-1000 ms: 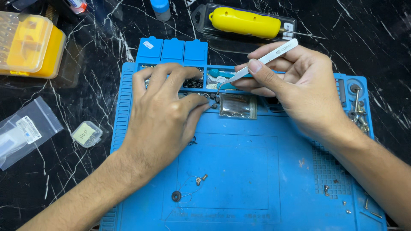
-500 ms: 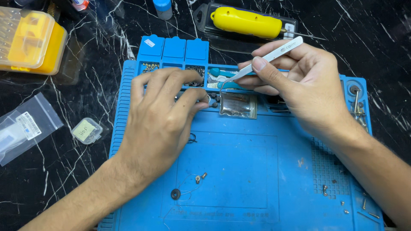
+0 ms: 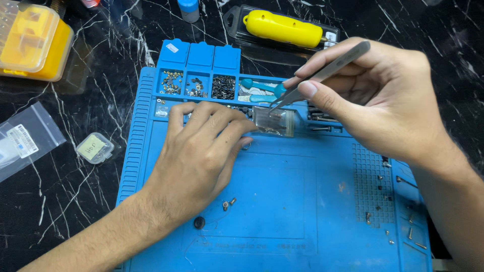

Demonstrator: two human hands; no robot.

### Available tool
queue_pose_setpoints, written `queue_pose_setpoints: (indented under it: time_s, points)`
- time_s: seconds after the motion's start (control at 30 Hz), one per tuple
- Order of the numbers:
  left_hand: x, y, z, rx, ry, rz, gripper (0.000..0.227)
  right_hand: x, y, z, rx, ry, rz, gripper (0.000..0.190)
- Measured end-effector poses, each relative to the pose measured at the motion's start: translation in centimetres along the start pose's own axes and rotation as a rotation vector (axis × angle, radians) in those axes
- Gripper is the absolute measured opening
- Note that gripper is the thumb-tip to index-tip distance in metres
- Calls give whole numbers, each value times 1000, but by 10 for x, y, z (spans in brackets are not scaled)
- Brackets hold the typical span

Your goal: The person uses tweezers to pick up and sort small screws, washers, and other hardware from a blue compartmentalized tray. They move items between compartments and the main work area, occasionally using fingers to adjust pieces. The task involves careful handling of tiny components without visible assembly.

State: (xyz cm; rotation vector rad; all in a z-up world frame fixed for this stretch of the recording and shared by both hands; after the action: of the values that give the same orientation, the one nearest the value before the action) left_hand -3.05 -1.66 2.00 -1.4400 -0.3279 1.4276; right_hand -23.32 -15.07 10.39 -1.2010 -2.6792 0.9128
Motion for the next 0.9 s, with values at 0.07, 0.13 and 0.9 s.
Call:
queue_pose_setpoints:
  time_s: [0.07, 0.13, 0.9]
  points:
    - [-3, 5, -1, -23, 16, 3, 18, 4, -7, -7, 45, -33, 6, 16]
    - [-7, 11, -2, -47, 34, 6, 27, 9, -11, -12, 91, -67, 14, 16]
    - [-25, 25, 2, -551, 414, 293, 12, 61, -56, 51, -51, 7, 146, 32]
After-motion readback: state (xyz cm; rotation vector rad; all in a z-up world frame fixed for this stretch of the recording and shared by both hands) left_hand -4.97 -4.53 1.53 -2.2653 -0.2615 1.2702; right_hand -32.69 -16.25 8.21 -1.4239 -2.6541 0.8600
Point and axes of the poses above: each hand's wrist, its own x-axis away from the middle knuckle, its own y-axis out of the palm, z = x × y, the point moved 2 cm from there along -x, towards the middle knuckle, and after that the axes turned 5 degrees about y, right-handed, at the moved point
